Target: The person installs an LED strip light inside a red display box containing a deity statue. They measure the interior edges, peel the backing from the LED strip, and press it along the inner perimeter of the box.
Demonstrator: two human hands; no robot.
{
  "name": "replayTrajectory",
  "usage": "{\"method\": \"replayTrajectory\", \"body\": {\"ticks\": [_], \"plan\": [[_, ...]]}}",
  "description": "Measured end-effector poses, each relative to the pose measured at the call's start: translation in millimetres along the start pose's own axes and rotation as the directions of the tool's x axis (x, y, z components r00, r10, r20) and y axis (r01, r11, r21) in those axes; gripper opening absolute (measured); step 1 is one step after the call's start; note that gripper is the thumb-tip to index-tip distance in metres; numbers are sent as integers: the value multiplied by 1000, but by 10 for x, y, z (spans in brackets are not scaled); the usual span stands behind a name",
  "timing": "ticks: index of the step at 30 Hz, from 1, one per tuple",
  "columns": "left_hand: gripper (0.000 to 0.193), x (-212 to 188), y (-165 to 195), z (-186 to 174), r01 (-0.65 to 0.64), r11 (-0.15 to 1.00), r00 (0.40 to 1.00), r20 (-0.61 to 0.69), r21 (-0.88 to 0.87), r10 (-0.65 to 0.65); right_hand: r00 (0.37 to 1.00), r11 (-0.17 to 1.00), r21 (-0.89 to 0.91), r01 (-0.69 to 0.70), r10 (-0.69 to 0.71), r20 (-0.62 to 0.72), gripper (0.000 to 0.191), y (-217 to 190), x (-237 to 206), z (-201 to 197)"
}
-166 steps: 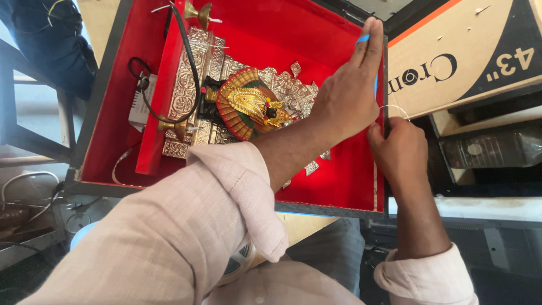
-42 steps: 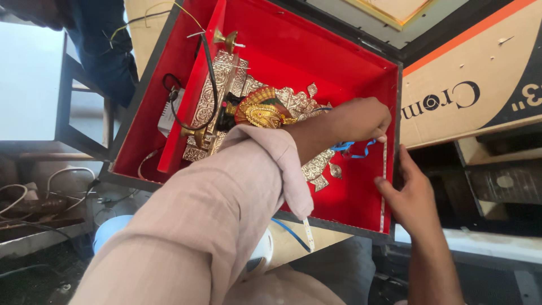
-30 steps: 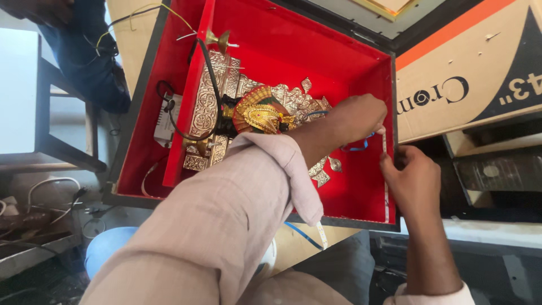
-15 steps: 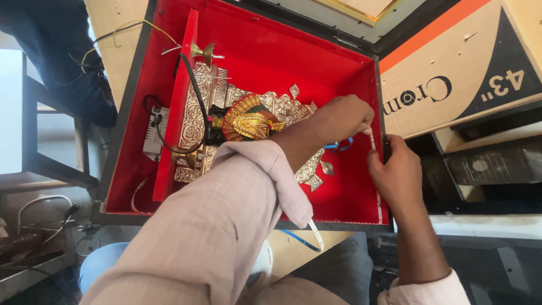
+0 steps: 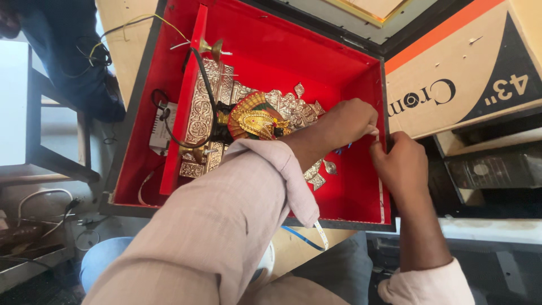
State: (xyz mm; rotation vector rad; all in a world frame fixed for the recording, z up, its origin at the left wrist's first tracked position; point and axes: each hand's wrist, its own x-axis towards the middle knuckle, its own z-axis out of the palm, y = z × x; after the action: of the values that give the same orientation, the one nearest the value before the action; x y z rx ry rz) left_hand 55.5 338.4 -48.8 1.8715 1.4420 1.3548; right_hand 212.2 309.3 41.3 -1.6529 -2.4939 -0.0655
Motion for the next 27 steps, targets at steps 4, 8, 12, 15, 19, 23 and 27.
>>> {"method": "replayTrajectory", "body": {"ticks": [4, 8, 12, 15, 19, 23, 27], "plan": [[20, 107, -72, 30, -14, 1000, 999, 44, -27, 16, 998, 994, -101, -45, 50, 46, 45, -53, 116, -50], [15, 175, -188, 32, 24, 996, 995, 99, -89, -15, 994, 986, -141, -84, 93, 59, 49, -85, 135, -61], [11, 214, -311, -99, -4, 998, 997, 74, -57, 8, 990, 985, -129, -113, 122, 65, 47, -83, 143, -41], [11, 214, -359, -234, 51, 996, 997, 58, -71, -47, 992, 990, -82, -112, 116, 41, 41, -60, 157, -5], [12, 196, -311, -366, 32, 999, 998, -52, 0, -32, 997, 999, 15, 36, -35, -75, 41, -28, 223, 46], [20, 160, -200, -433, 147, 977, 988, -77, 156, -136, 999, 999, 32, 22, -21, -43, 40, -11, 347, 53], [25, 185, -83, -391, 205, 953, 975, -136, 224, -177, 1000, 1000, 27, 7, -7, -12, 37, -4, 434, 56]]}}
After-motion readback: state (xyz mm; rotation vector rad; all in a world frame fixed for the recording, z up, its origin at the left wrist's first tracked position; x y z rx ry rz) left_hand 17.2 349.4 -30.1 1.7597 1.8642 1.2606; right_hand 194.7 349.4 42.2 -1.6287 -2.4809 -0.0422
